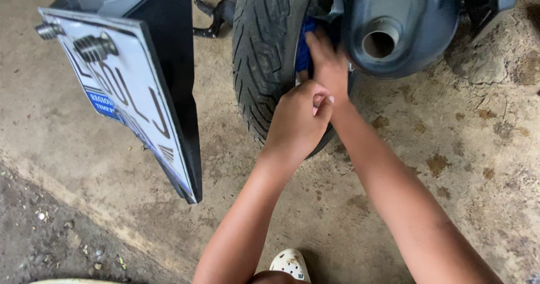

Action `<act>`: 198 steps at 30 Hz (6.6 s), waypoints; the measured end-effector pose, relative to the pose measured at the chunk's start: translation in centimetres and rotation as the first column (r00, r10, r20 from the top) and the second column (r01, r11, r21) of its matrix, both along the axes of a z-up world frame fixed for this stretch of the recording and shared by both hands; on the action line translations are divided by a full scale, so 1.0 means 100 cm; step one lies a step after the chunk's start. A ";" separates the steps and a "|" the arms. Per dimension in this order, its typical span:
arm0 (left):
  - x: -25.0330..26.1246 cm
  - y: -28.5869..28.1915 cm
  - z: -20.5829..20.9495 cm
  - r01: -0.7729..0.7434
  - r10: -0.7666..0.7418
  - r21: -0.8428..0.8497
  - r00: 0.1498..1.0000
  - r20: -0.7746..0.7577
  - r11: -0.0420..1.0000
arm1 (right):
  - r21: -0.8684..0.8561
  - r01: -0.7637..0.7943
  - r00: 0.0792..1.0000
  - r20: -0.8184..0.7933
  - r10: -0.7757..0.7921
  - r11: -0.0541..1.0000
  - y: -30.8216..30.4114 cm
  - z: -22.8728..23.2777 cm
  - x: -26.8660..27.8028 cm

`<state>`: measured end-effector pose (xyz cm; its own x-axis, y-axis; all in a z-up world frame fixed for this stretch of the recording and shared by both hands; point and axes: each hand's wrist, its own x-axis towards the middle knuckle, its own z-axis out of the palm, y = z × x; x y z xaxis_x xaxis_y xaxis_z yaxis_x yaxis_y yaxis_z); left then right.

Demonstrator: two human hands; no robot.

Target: The person wipes the rear wheel, tire, and exhaust area of a motorcycle using a blue microfiber cloth. They repeatedly dip the cloth into a bucket of water to rinse it, then continue wiping the rear fender and suspension components.

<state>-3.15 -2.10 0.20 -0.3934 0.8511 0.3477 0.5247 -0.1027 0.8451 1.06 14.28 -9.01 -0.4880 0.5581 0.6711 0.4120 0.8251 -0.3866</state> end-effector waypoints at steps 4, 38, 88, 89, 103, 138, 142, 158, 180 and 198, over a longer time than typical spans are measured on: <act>0.000 -0.002 -0.002 0.015 -0.015 -0.007 1.000 -0.013 1.000 | -0.054 0.144 0.987 0.077 -0.140 0.988 0.007 0.000 -0.005; 0.005 0.015 0.010 0.054 -0.054 -0.014 0.999 -0.001 0.998 | -0.197 -0.003 0.993 -0.112 -0.019 0.980 0.072 -0.006 -0.034; 0.000 0.003 0.001 0.063 -0.061 0.057 0.997 -0.043 0.996 | -0.275 -0.108 0.975 -0.219 0.047 0.955 0.087 -0.016 -0.031; 0.002 0.004 0.000 0.068 -0.063 0.071 0.996 -0.069 0.995 | -0.298 -0.023 0.989 -0.149 -0.023 0.954 0.100 -0.018 -0.035; 0.007 0.010 0.000 0.103 -0.103 -0.017 0.993 -0.060 0.995 | 0.248 0.554 0.823 -0.023 -0.567 0.795 0.101 -0.076 -0.030; -0.004 0.014 0.018 0.017 -0.033 0.125 0.992 0.125 0.992 | -0.380 0.290 0.858 -0.303 -0.415 0.878 0.072 0.004 -0.063; -0.005 0.010 0.021 0.029 -0.047 0.130 0.989 0.142 0.991 | -0.122 0.118 0.958 -0.246 -0.146 0.985 0.043 0.006 -0.042; 0.002 -0.010 0.014 -0.117 -0.027 0.394 0.939 0.342 0.912 | -0.415 -0.098 0.859 -0.494 -0.134 0.904 -0.006 -0.022 0.003; 0.002 -0.028 0.021 -0.183 0.069 0.341 0.945 0.320 0.922 | -0.253 -0.270 0.834 -0.543 0.094 0.929 -0.060 0.044 0.018; 0.038 -0.001 -0.037 0.210 -0.185 -0.266 0.976 0.117 0.941 | -0.742 -0.347 0.747 -0.589 -0.309 0.574 -0.083 -0.064 0.191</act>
<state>0.65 -2.24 -3.49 -0.2260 0.9722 0.0605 0.4387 0.0462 0.8974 20.13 5.99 -15.43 -0.1773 0.9801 0.0894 -0.1974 0.0536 -0.9789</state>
